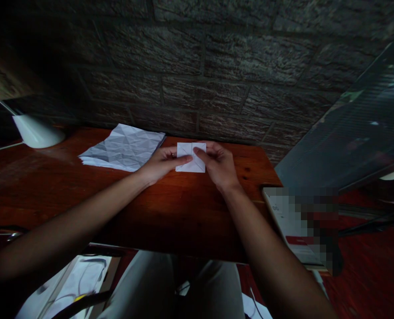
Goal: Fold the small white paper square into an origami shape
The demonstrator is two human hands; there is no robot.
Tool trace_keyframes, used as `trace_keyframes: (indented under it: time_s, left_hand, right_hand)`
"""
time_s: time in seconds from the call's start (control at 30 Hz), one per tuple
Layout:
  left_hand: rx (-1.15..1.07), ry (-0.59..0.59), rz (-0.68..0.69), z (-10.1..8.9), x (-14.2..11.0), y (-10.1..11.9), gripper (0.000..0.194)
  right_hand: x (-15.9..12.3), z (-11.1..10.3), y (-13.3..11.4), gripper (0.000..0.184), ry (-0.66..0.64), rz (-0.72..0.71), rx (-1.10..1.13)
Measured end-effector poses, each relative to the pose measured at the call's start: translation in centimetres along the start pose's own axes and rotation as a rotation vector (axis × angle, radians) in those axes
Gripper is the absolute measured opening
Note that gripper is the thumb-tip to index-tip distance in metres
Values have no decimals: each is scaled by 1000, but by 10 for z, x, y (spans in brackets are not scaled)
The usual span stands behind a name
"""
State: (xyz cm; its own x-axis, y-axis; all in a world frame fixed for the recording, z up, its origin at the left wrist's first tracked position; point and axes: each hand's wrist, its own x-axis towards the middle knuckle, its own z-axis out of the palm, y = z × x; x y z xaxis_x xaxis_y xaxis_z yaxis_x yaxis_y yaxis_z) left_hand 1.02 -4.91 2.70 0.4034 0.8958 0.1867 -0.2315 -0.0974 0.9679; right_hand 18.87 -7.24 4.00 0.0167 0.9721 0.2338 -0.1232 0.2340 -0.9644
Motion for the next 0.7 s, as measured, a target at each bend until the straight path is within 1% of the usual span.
trace_keyframes:
  time_s: [0.1,0.23,0.33,0.4,0.47,0.57,0.63,0.7]
  left_hand:
    - [-14,24,-12,1,-1,1,31]
    - [-71,58,-61,0,1,-2,36]
    - [-121,60,-111,-2,3,-3,40]
    - [-153,39,-146,-3,3,-2,40]
    - [-152,8,-185,-3,2,0,35]
    - [-69,-25,-226,-2,1,2,20]
    - [-22,-34,-219,-3,1,2,13]
    - [8,-47,-194,-4,1,2,12]
  right_hand:
    - [0,1,0,27,-2,3,-17]
    - [-1,3,0,30,-2,11,-13]
    - [0,3,1,35,2,15,22]
    - [1,1,1,37,26,8,34]
    - [4,0,2,38,71,-10,39]
    - [7,-4,3,34,135,-39,40]
    - [7,-5,3,32,149,-48,31]
    - [7,-4,3,32,144,-43,17]
